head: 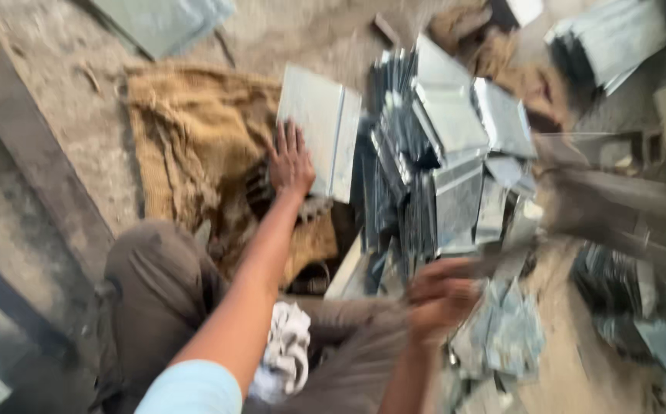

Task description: The person uses a hammer to flatten and shape metal sheets against a large gear acting as an anvil on the floor.

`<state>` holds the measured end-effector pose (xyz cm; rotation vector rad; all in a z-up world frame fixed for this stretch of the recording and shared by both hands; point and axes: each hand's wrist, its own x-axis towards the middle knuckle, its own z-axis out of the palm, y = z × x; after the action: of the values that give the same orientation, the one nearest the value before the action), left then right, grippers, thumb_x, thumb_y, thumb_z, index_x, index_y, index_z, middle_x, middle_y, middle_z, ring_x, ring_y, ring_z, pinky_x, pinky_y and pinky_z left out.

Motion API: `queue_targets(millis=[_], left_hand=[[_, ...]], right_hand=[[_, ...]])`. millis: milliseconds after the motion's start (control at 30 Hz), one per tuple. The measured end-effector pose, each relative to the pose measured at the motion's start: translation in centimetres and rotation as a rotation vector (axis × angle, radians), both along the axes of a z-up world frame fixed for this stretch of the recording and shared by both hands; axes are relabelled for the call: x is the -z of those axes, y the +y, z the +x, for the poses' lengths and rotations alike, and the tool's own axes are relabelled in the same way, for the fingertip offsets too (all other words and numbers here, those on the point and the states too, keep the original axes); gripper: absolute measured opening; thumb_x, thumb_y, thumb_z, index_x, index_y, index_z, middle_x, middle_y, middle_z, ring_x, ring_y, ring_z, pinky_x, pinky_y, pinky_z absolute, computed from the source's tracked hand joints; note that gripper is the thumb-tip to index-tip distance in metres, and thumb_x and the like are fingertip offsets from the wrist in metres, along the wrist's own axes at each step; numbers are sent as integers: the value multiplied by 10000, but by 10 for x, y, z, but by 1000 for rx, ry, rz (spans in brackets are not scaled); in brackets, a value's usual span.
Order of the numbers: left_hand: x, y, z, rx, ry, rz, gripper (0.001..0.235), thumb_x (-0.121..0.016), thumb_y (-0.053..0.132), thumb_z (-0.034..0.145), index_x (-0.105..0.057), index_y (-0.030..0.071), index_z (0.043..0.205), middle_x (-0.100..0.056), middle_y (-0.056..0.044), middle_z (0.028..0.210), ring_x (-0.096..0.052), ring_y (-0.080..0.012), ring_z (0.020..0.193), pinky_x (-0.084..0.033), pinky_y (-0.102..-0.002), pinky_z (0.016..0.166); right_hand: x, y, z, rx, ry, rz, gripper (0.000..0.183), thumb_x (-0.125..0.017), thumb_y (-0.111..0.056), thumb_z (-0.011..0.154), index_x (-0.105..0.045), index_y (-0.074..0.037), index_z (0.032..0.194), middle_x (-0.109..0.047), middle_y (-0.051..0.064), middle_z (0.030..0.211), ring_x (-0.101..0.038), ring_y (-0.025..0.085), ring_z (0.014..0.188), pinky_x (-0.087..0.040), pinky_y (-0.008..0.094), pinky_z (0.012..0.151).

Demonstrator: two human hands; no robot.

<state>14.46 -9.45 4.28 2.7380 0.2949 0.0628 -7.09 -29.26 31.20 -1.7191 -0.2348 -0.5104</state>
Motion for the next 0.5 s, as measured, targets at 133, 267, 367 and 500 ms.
queue_targets(millis=[133, 267, 367, 500], left_hand=[[-11, 4, 2, -48, -47, 3, 649, -372, 403, 1059, -280, 114, 1634, -76, -91, 1737, -23, -354, 1587, -27, -646, 1237], [-10, 6, -3, -34, -1, 26, 643, -323, 410, 1062, -231, 151, 1643, -18, -69, 1732, 26, -319, 1583, -19, -631, 1252], [-11, 7, -1, -37, -11, 36, 638, -281, 404, 1061, -202, 161, 1646, 24, -64, 1727, 53, -311, 1577, -12, -617, 1254], [-12, 5, -3, -73, -12, 221, 633, -245, 422, 1094, -207, 136, 1658, 23, -93, 1730, 43, -308, 1587, -5, -603, 1266]], right_hand=[[-96, 31, 29, -50, -403, 12, 508, -402, -621, 1106, -593, -154, 1044, -365, -34, 562, -282, 25, 393, -271, 238, 383], [25, 38, 31, 96, -392, 19, 464, -413, -526, 1094, -613, -130, 958, -427, 4, 607, -343, 72, 467, -295, 247, 430], [166, 60, -1, 276, 294, -343, 437, -449, -432, 1078, -631, -88, 880, -484, 41, 641, -405, 112, 528, -322, 254, 466], [178, 38, -11, 213, 897, -306, 391, -480, -349, 1037, -666, -97, 804, -519, 63, 624, -438, 143, 510, -331, 273, 445]])
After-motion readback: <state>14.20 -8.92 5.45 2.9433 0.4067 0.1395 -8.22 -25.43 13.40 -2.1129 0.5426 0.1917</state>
